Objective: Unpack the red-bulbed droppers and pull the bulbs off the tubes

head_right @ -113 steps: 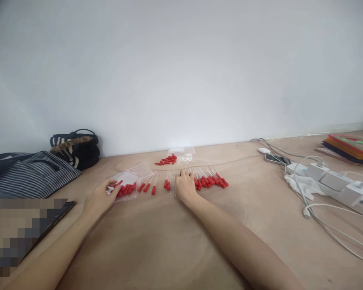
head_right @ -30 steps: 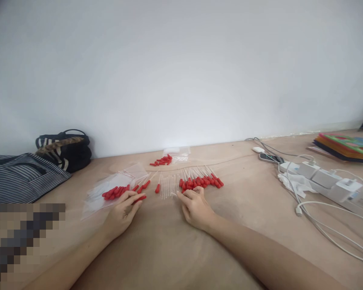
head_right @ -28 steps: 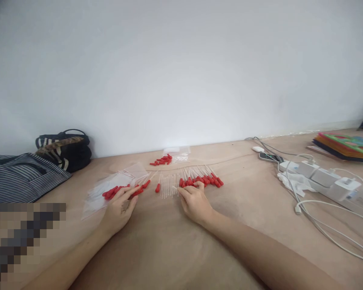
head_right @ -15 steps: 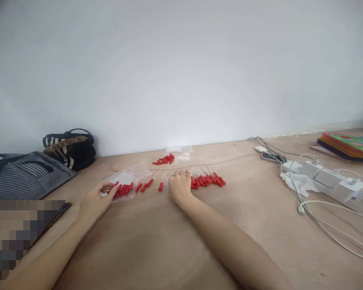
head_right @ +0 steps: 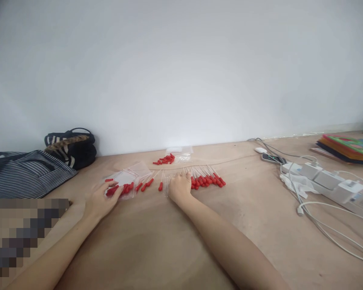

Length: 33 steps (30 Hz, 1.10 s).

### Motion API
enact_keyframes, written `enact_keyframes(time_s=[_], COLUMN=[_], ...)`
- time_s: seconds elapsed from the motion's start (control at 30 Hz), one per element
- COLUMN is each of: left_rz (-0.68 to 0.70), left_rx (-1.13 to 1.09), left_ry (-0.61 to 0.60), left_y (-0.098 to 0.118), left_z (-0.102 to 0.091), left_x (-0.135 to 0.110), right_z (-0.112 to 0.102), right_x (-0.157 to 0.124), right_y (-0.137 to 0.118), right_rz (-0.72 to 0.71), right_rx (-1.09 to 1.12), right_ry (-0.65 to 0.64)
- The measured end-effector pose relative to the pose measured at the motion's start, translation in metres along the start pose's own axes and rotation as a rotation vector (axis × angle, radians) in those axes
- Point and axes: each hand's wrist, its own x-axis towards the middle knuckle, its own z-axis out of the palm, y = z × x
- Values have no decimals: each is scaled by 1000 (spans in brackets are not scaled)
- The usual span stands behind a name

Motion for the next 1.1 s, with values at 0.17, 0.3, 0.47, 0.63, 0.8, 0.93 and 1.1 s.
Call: enact_keyframes(time_s=[0.17, 0.3, 0.47, 0.63, 0.8, 0.93, 1.1], left_rz=[210, 198, 81, 12, -152, -76, 182], left_rx=[44, 152, 224, 185, -15, -188, -290], left_ry=[17, -87, -226, -264, -242, -126, -120], left_y=[29, 49, 54, 56, 56, 59, 63], left_z=[5, 15, 25, 28, 30, 28, 23], left_x=[-7, 1, 15, 20, 23, 17, 1], right_z=[-1, -5, -9, -8, -8, -8, -6], right_x=[-32, -68, -83, -76, -74, -74, -74], right_y=[18, 44, 64, 58, 51, 52, 53], right_rz=[-211, -375, -370, -351, -366, -360, -386], right_rx=[57, 93, 134, 143, 160, 187, 214], right_ry=[258, 446, 492, 489, 475, 485, 498])
